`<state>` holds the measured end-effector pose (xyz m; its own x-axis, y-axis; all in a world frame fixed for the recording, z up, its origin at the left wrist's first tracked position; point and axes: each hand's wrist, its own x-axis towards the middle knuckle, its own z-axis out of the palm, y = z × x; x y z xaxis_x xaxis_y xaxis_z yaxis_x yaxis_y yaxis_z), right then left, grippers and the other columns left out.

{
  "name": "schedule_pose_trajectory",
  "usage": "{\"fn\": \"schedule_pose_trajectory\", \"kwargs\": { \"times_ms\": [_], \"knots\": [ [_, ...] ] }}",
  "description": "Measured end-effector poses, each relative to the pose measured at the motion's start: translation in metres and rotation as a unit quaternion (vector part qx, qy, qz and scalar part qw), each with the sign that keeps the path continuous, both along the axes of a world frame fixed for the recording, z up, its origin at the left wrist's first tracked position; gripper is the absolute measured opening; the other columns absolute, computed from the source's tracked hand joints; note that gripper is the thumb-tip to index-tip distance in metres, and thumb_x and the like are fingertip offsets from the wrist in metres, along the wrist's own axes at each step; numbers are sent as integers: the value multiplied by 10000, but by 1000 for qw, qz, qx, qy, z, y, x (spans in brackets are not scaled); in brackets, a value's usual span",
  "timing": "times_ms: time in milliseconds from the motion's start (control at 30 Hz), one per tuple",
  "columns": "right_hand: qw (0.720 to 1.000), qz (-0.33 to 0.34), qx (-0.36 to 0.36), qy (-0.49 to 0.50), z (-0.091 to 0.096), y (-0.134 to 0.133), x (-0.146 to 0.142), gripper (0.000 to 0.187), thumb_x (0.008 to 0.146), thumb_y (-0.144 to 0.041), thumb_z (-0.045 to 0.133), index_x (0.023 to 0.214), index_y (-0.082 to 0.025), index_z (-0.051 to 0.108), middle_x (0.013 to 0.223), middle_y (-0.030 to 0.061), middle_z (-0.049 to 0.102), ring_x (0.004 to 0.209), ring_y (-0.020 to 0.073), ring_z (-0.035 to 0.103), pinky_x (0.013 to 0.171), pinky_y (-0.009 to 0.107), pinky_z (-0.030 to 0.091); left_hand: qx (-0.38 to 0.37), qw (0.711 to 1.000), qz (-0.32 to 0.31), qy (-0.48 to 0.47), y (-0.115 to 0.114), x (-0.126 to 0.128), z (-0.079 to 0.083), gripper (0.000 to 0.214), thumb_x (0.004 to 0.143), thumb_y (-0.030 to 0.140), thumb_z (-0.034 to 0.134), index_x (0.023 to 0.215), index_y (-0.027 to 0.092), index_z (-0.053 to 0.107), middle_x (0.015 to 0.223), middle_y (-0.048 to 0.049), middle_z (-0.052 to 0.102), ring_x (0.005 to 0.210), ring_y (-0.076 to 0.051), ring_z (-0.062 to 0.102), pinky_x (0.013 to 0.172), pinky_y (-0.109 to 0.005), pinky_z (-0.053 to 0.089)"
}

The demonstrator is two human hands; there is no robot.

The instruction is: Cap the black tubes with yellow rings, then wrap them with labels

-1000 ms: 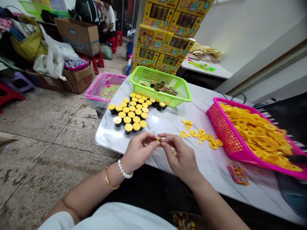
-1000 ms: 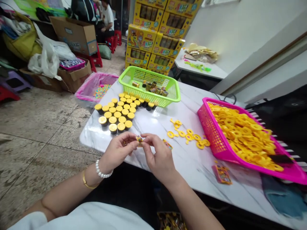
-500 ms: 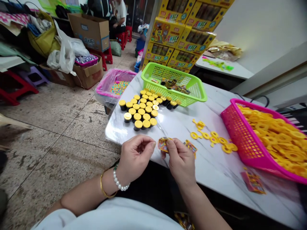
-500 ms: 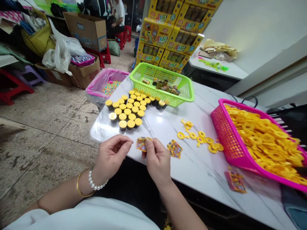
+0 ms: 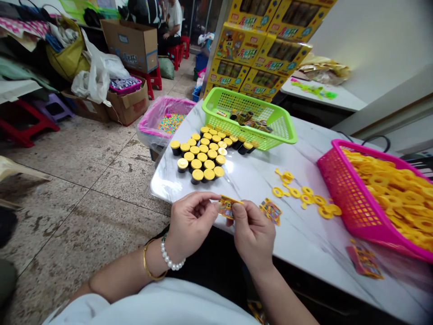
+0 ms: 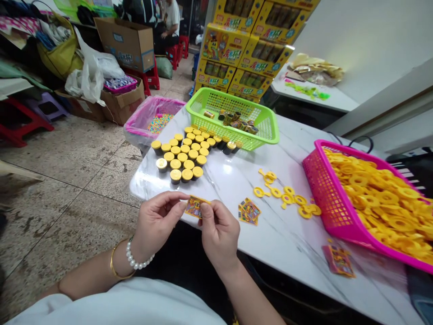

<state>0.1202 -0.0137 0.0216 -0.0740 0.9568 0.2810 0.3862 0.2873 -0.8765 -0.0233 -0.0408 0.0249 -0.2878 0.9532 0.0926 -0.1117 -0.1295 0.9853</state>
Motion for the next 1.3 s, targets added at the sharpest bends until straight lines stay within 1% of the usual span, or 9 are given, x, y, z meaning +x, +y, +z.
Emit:
{"fn": "schedule_pose_trajectory", "kwargs": {
  "times_ms": [133, 300, 500, 767, 900, 1033, 1100, 1200, 1300],
  "knots": [
    [1000, -23, 13, -10, 0, 0, 1, 428, 985, -465, 525, 633, -224, 557, 536, -12, 555, 489, 135, 520, 491, 259, 424, -13, 999, 24, -29, -1, -5, 5, 141, 840, 289, 701, 796, 159, 669, 615, 26, 570, 482, -62, 437, 462, -191, 384],
    [998, 4, 60, -17, -7, -1, -4, 363, 994, -357, 537, 662, -213, 557, 551, -29, 549, 484, 115, 501, 491, 240, 409, -6, 1000, -22, 10, -5, -7, 1, 149, 850, 283, 686, 841, 141, 729, 722, -26, 649, 546, -79, 503, 516, -208, 430],
    [994, 7, 107, -24, -15, 1, -8, 324, 988, -265, 551, 671, -201, 545, 564, -50, 517, 492, 93, 467, 494, 218, 385, -7, 1000, -4, 9, -2, -13, -3, 147, 821, 287, 715, 824, 141, 733, 743, -27, 631, 613, -93, 522, 567, -214, 441],
    [988, 54, 144, -34, -21, -2, -11, 224, 966, -187, 566, 742, -204, 577, 647, -35, 566, 550, 101, 531, 538, 226, 414, -10, 1000, -15, -17, 0, -13, -8, 120, 726, 250, 787, 763, 145, 741, 741, -24, 617, 620, -99, 531, 568, -221, 451],
    [981, 99, 157, -62, -14, 14, -8, 241, 974, -181, 519, 745, -211, 585, 652, -23, 562, 571, 117, 535, 555, 244, 428, -7, 1000, 21, -20, 1, -18, -12, 130, 697, 239, 807, 660, 153, 716, 768, -37, 646, 665, -112, 566, 595, -220, 459],
    [969, 12, 200, -146, -11, 56, -7, 64, 872, -206, 606, 818, -222, 577, 961, 77, 684, 834, 210, 631, 711, 339, 505, -68, 997, 19, -39, 2, -23, -11, 174, 686, 288, 822, 662, 153, 715, 626, -5, 624, 541, -80, 507, 516, -197, 404],
    [968, 2, 176, -178, -16, 73, -10, 81, 805, -197, 615, 801, -229, 541, 1108, 110, 683, 949, 248, 638, 753, 375, 515, -107, 993, 4, -46, 2, -22, -11, 206, 682, 316, 823, 670, 149, 703, 514, 30, 561, 437, -56, 436, 435, -181, 331],
    [975, 5, 117, -187, -24, 84, -19, 120, 751, -192, 600, 745, -238, 490, 958, 65, 698, 841, 222, 634, 729, 356, 503, -145, 985, -18, -88, 3, -19, -12, 272, 670, 337, 826, 650, 155, 625, 430, 63, 508, 338, -47, 404, 365, -165, 263],
    [981, -49, 86, -164, -24, 82, -19, 161, 708, -221, 639, 799, -238, 506, 798, 8, 636, 705, 185, 582, 696, 337, 488, -179, 969, -38, -168, 9, -20, -12, 316, 645, 352, 842, 742, 159, 612, 440, 70, 541, 305, -46, 419, 337, -143, 234]
  ]
}}
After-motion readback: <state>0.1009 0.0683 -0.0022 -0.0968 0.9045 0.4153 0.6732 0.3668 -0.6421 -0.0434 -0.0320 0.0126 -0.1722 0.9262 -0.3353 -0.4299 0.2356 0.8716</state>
